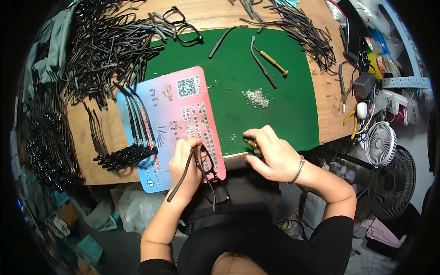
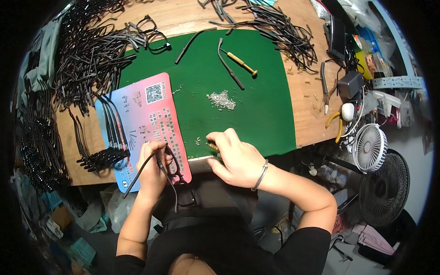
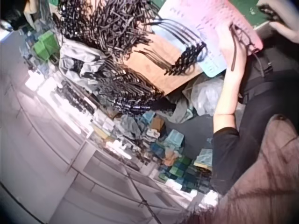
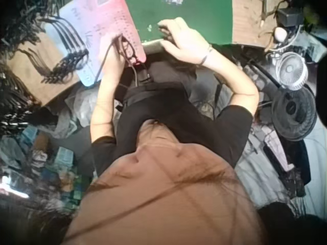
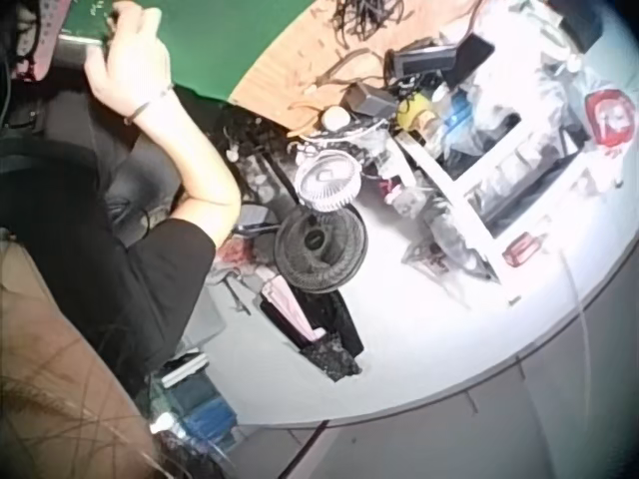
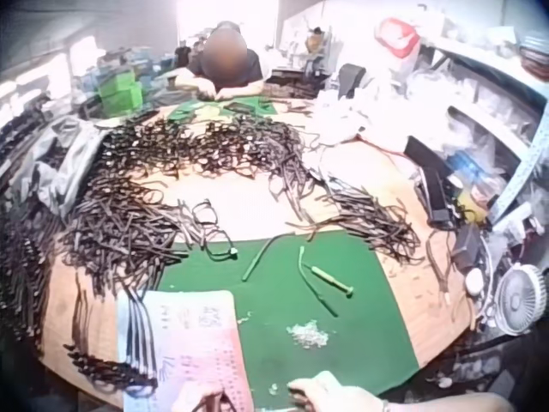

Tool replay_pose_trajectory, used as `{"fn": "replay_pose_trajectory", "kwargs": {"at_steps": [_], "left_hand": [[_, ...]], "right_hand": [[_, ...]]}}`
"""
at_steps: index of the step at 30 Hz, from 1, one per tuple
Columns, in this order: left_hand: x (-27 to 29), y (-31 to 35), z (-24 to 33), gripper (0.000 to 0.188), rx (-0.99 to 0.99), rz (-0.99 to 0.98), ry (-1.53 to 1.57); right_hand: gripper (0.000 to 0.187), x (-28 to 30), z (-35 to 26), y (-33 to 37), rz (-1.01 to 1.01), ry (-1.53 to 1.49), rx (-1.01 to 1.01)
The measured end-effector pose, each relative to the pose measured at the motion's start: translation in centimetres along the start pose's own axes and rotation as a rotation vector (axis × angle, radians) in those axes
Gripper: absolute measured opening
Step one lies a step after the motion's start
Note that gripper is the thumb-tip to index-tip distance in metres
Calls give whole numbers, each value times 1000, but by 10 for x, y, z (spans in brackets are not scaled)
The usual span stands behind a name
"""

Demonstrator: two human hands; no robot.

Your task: The person assembles eyeglasses by hand, inserting small screws into the hinge areas of the frames. They repeatedly pick up frames, insert screws, and place the assembled glasses on a pink mat on the workbench.

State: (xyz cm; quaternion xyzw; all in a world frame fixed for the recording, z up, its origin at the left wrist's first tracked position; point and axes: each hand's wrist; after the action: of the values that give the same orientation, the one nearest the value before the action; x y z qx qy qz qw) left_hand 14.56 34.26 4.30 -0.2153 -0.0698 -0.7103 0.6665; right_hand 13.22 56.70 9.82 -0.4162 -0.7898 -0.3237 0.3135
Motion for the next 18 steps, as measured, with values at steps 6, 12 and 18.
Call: {"fn": "replay_pose_trajectory", "kwargs": {"at_steps": [6, 12, 18], "left_hand": [[-1, -9, 7, 11, 40, -44, 15], [-7, -4, 11, 21, 119, -49, 72], [-8, -2, 10, 19, 106, -34, 37]], "right_hand": [[39, 16, 5, 5, -30, 182, 101], [41, -16, 5, 0, 217, 427, 164], [42, -22, 3, -3, 253, 480, 129]]}}
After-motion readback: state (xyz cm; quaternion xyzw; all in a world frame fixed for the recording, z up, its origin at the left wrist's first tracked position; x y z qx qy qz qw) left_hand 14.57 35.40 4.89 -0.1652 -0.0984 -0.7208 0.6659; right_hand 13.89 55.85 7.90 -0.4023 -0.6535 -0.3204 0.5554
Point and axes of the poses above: each hand's wrist, its own y-axis away from the middle knuckle, its own x-axis out of the back of the hand, z = x × y, and after that the axes turned 9 degrees about y, right-handed
